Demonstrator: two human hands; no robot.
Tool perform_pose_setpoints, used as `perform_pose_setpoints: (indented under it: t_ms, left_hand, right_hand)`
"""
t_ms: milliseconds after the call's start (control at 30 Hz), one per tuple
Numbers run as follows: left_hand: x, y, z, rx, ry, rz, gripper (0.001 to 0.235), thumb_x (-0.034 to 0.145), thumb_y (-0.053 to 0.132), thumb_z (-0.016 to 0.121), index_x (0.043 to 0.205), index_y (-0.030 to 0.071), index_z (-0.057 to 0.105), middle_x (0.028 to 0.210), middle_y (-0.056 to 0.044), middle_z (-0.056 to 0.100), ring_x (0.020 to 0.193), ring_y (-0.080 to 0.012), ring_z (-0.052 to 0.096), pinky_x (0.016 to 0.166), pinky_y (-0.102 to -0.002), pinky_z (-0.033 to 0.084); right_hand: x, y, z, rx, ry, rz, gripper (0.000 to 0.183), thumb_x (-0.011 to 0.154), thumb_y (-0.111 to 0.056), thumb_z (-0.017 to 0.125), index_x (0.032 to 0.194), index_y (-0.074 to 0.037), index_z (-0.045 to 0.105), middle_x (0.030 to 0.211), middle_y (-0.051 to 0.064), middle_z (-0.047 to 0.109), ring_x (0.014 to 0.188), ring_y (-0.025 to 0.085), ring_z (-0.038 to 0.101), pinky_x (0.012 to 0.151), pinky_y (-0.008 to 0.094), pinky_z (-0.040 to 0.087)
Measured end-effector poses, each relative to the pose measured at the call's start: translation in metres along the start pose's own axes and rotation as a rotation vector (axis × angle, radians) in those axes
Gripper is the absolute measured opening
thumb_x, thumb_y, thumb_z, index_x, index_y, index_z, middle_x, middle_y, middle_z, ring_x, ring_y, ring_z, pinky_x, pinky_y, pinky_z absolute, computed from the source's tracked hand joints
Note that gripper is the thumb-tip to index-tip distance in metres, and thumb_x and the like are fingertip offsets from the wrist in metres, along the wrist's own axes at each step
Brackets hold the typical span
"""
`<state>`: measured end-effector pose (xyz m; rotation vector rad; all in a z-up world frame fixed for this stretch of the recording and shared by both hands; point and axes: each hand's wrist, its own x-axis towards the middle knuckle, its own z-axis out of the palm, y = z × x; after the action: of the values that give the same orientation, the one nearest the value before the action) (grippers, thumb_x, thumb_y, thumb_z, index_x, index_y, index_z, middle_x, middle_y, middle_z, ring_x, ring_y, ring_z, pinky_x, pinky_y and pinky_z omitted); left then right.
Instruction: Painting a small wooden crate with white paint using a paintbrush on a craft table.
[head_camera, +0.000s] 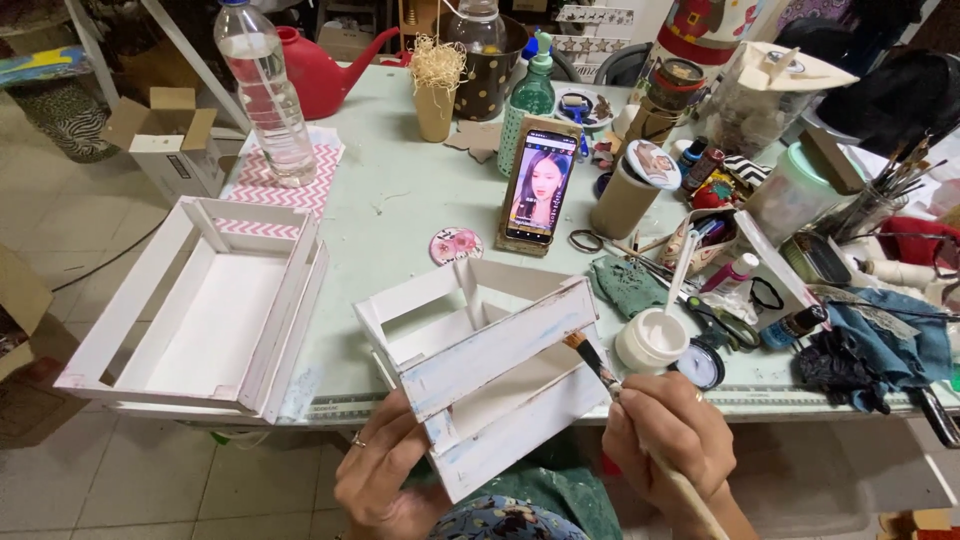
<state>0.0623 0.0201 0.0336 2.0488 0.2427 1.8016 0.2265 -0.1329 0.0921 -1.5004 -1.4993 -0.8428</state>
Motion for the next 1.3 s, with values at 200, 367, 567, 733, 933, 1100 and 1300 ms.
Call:
perform_pose_setpoints:
  t_ms: [200,367,567,733,933,1100,1300]
  left_hand:
    - [0.005,0.005,0.0,0.029,-0.005,-0.023,0.035,0.064,0.025,0.078,0.087,0.003,0.063,0.082,-0.011,0.067,0.083,-0.0258,0.066,0.081,-0.039,0.058]
    - [-0.001,0.002,-0.002,-0.001,-0.032,-0.038,0.038,0.066,0.031,0.075,0.087,0.003,0.062,0.086,-0.012,0.067,0.087,-0.0271,0.066,0.084,-0.041,0.056]
    - [-0.013,-0.006,0.002,0.043,0.016,-0.011,0.039,0.066,0.034,0.073,0.082,0.003,0.057,0.085,-0.015,0.066,0.088,-0.0312,0.066,0.082,-0.043,0.057]
    - [-0.015,-0.001,0.006,0.076,-0.016,-0.02,0.042,0.063,0.032,0.078,0.085,0.002,0.058,0.089,-0.015,0.065,0.095,-0.0298,0.063,0.093,-0.049,0.052]
    - [-0.001,0.004,0.006,0.047,-0.087,-0.084,0.043,0.063,0.021,0.08,0.093,0.0,0.058,0.103,-0.02,0.061,0.102,-0.0339,0.06,0.086,-0.041,0.057]
    - [0.001,0.005,0.006,0.061,-0.095,-0.088,0.042,0.064,0.028,0.079,0.089,0.004,0.055,0.106,-0.022,0.059,0.099,-0.0327,0.062,0.079,-0.036,0.058]
    - [0.012,0.003,0.006,0.031,-0.103,-0.108,0.054,0.067,0.029,0.077,0.104,0.003,0.046,0.102,-0.017,0.062,0.099,-0.0291,0.061,0.083,-0.036,0.058]
  right_hand:
    - [-0.014,0.014,0.006,0.098,0.186,0.08,0.01,0.083,-0.007,0.05,0.088,-0.002,0.044,0.071,0.015,0.056,0.058,0.022,0.056,0.053,0.028,0.047]
    - [-0.006,0.013,0.005,0.227,0.211,0.218,0.009,0.084,-0.008,0.049,0.09,-0.001,0.048,0.073,0.013,0.057,0.065,0.023,0.059,0.064,0.03,0.05]
    - [-0.001,0.009,-0.003,0.17,0.305,0.305,0.006,0.088,0.001,0.045,0.094,0.002,0.044,0.082,0.02,0.052,0.06,0.02,0.05,0.048,0.025,0.042]
    - [-0.013,0.005,-0.009,0.083,0.225,0.293,0.011,0.084,-0.003,0.047,0.091,0.003,0.043,0.075,0.017,0.052,0.065,0.025,0.053,0.064,0.034,0.046]
    - [-0.025,-0.004,0.017,0.486,0.185,0.237,0.025,0.073,0.006,0.057,0.095,-0.004,0.05,0.07,0.006,0.056,0.059,0.012,0.052,0.055,0.023,0.044]
    - [-0.006,-0.032,0.021,0.644,0.103,0.204,0.006,0.081,-0.006,0.049,0.087,-0.005,0.049,0.064,0.005,0.055,0.055,0.011,0.052,0.048,0.02,0.044]
    - [-0.015,0.039,-0.011,0.251,0.192,0.313,0.012,0.087,0.006,0.046,0.097,-0.002,0.046,0.082,0.01,0.053,0.057,0.011,0.048,0.05,0.019,0.044]
